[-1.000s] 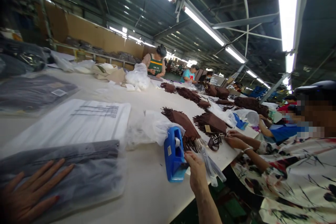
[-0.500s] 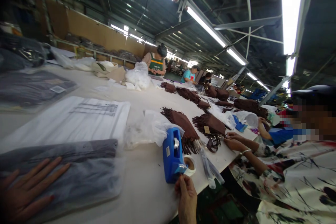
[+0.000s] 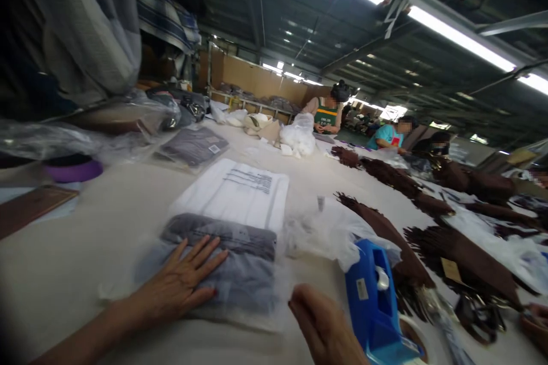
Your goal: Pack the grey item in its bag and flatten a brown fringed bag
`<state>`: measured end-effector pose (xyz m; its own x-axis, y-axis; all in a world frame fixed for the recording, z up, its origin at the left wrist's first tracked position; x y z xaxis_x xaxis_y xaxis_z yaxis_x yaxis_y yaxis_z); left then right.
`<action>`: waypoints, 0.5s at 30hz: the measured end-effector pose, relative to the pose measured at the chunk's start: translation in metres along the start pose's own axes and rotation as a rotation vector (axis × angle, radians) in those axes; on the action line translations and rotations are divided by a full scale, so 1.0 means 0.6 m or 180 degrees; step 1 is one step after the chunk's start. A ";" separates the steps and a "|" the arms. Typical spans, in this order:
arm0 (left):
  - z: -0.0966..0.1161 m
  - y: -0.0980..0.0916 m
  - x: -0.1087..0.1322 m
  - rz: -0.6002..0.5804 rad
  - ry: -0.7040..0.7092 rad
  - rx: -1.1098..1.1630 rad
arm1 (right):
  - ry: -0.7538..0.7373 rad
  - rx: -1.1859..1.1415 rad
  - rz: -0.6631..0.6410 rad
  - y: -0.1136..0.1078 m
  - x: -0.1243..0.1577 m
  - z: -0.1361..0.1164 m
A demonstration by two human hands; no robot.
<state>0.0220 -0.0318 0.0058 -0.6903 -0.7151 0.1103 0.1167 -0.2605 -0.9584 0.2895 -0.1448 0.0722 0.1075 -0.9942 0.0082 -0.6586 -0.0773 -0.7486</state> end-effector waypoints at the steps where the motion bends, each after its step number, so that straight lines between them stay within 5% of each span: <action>1: -0.001 0.001 0.001 -0.0023 0.0000 0.0050 | -0.0213 0.0247 -0.0292 -0.004 -0.036 -0.023; 4: -0.001 0.003 0.003 -0.0025 0.0038 0.0233 | -0.0646 0.0756 -0.0952 0.004 -0.131 -0.064; 8: -0.001 0.004 0.002 -0.0055 0.0045 0.0422 | -0.0716 0.0913 -0.1329 0.040 -0.210 -0.060; 12: -0.003 0.010 0.001 0.0048 0.0088 0.0451 | -0.0423 0.0748 -0.1331 0.066 -0.246 -0.031; 15: -0.004 0.015 0.000 0.0072 0.0101 0.0403 | -0.0121 0.0694 -0.0933 0.061 -0.254 0.002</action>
<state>0.0211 -0.0326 -0.0036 -0.7085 -0.7013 0.0787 0.2204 -0.3259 -0.9194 0.2502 0.0039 0.0428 0.2983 -0.9284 0.2217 -0.4219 -0.3366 -0.8419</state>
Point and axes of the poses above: each hand's wrist, its own x-axis away from the middle knuckle, its own y-axis out of the palm, z = x × y, the point moved 2 cm from there along -x, towards the middle knuckle, and after that the axes turned 3 degrees about -z, right-handed, at the moved point
